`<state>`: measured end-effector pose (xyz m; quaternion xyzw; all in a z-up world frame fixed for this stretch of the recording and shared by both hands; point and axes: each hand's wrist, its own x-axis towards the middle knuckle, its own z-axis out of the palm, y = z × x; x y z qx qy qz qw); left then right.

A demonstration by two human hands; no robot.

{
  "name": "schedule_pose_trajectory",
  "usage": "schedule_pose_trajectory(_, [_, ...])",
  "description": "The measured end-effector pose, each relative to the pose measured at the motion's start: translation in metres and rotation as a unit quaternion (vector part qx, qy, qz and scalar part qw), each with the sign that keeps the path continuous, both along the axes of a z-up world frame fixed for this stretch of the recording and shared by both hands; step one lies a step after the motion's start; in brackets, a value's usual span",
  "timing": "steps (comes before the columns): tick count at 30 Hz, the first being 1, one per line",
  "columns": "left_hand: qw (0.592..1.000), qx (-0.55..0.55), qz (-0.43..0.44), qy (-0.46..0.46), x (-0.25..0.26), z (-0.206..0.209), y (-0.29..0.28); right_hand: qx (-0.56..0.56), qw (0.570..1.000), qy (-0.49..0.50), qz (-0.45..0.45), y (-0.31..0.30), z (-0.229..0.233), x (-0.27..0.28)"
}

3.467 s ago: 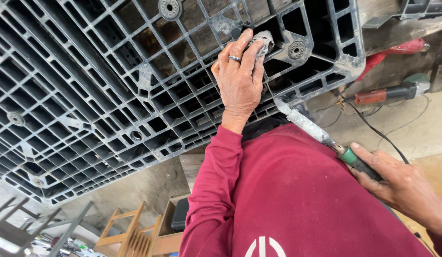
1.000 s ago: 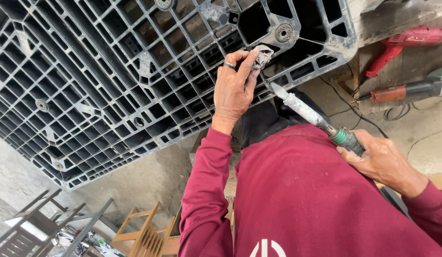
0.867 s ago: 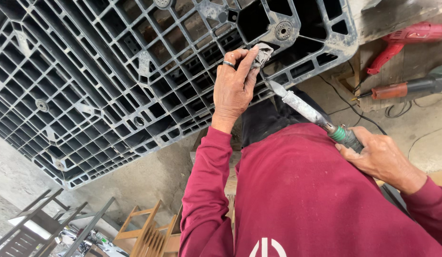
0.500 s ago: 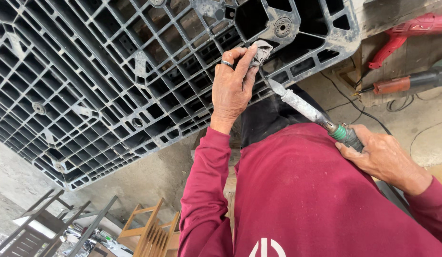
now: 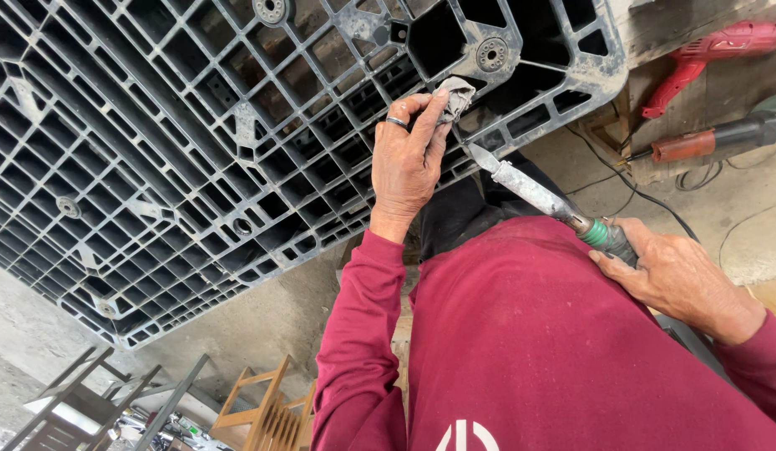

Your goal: The person repairs a black plastic pallet by using a soldering iron to melt and fuse plastic pieces onto damaged parts of the frame while sitting on a stool.

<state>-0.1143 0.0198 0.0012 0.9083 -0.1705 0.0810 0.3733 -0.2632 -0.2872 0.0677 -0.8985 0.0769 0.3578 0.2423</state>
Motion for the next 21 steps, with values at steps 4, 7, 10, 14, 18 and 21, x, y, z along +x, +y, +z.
schedule_pose_trajectory(4, [1.000,-0.005,-0.002,0.004,0.001,-0.001,0.001,-0.007,1.000,0.020,-0.002,-0.001,0.002,0.003])
schedule_pose_trajectory(7, [1.000,-0.006,-0.003,0.010,0.002,-0.002,0.003,-0.053,0.996,0.066,0.030,0.000,0.006,0.007])
schedule_pose_trajectory(10, [1.000,-0.009,-0.005,0.011,0.003,-0.002,0.003,-0.055,0.995,0.084,0.025,0.001,0.011,0.013])
schedule_pose_trajectory(14, [1.000,-0.017,-0.004,0.017,0.003,-0.002,0.005,-0.008,0.997,0.057,-0.046,-0.004,0.006,0.002])
schedule_pose_trajectory(18, [1.000,-0.017,-0.004,0.018,0.004,-0.001,0.006,0.049,0.987,0.084,-0.125,-0.020,-0.009,-0.034])
schedule_pose_trajectory(21, [0.999,-0.037,-0.011,0.009,0.003,0.000,0.009,0.072,0.915,0.292,-0.269,-0.027,-0.005,-0.048])
